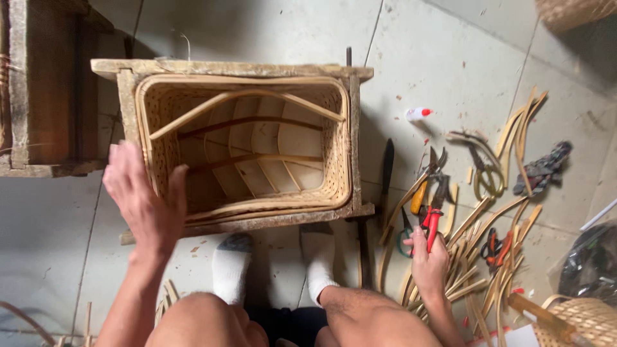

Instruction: The person sits on the workshop floor weaving a rectangular bamboo basket. They bend and insert thin bamboo strips across the basket frame, trim strips with pliers and scissors, tap strips tight with a hammer, and squeeze glue from a bottle onto the woven ribs.

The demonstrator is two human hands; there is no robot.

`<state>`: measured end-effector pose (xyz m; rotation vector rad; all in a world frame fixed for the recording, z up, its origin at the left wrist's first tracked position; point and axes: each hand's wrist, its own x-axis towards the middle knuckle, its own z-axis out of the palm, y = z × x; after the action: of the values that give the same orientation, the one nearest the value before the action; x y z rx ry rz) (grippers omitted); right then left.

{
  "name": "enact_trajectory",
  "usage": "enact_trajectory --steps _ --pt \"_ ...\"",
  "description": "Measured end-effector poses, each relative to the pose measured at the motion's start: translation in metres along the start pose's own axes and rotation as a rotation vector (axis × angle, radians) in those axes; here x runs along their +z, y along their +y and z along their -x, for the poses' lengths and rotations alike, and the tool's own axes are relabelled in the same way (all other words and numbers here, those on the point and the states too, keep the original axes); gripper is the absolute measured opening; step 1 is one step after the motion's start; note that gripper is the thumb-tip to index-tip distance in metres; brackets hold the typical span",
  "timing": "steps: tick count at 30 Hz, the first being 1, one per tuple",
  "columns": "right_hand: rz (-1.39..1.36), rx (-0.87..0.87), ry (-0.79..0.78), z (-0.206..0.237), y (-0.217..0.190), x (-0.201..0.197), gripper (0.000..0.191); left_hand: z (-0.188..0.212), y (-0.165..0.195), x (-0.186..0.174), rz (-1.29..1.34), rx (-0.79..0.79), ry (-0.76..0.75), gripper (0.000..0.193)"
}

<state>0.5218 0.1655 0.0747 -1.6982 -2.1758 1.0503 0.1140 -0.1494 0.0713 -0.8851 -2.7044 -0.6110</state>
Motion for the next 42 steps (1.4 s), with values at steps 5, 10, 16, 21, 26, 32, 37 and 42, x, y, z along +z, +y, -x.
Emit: enact_trajectory --steps 5,10,16,21,26,32,37,42 --pt "0.458 0.057 -0.124 0.014 0.074 0.014 0.044 0.031 0.052 0.001 0.339 0.415 -0.398 0.077" --pt "0.505 0.088 -0.069 0.031 0.117 0.018 0.046 0.024 0.074 0.015 0.282 0.494 -0.655 0.074" --pt "0.566 0.209 -0.116 0.071 0.141 0.010 0.047 0.028 0.084 0.009 0.138 0.540 -0.656 0.085" --pt "0.576 0.239 -0.195 0.090 0.135 0.021 0.053 0.033 0.081 0.012 0.132 0.508 -0.665 0.074" --pt "0.603 0.175 -0.262 0.074 0.135 -0.002 0.051 0.038 0.078 0.009 0.125 0.461 -0.693 0.065" --pt "0.331 0.279 -0.074 -0.008 0.139 -0.055 0.042 0.039 0.083 0.007 0.118 0.436 -0.727 0.062" --pt "0.288 0.010 0.016 -0.066 0.139 -0.076 0.043 0.047 0.085 0.001 0.151 0.418 -0.721 0.061" --pt "0.233 -0.092 0.006 -0.135 0.107 -0.065 0.047 0.050 0.085 0.001 0.155 0.420 -0.805 0.069"
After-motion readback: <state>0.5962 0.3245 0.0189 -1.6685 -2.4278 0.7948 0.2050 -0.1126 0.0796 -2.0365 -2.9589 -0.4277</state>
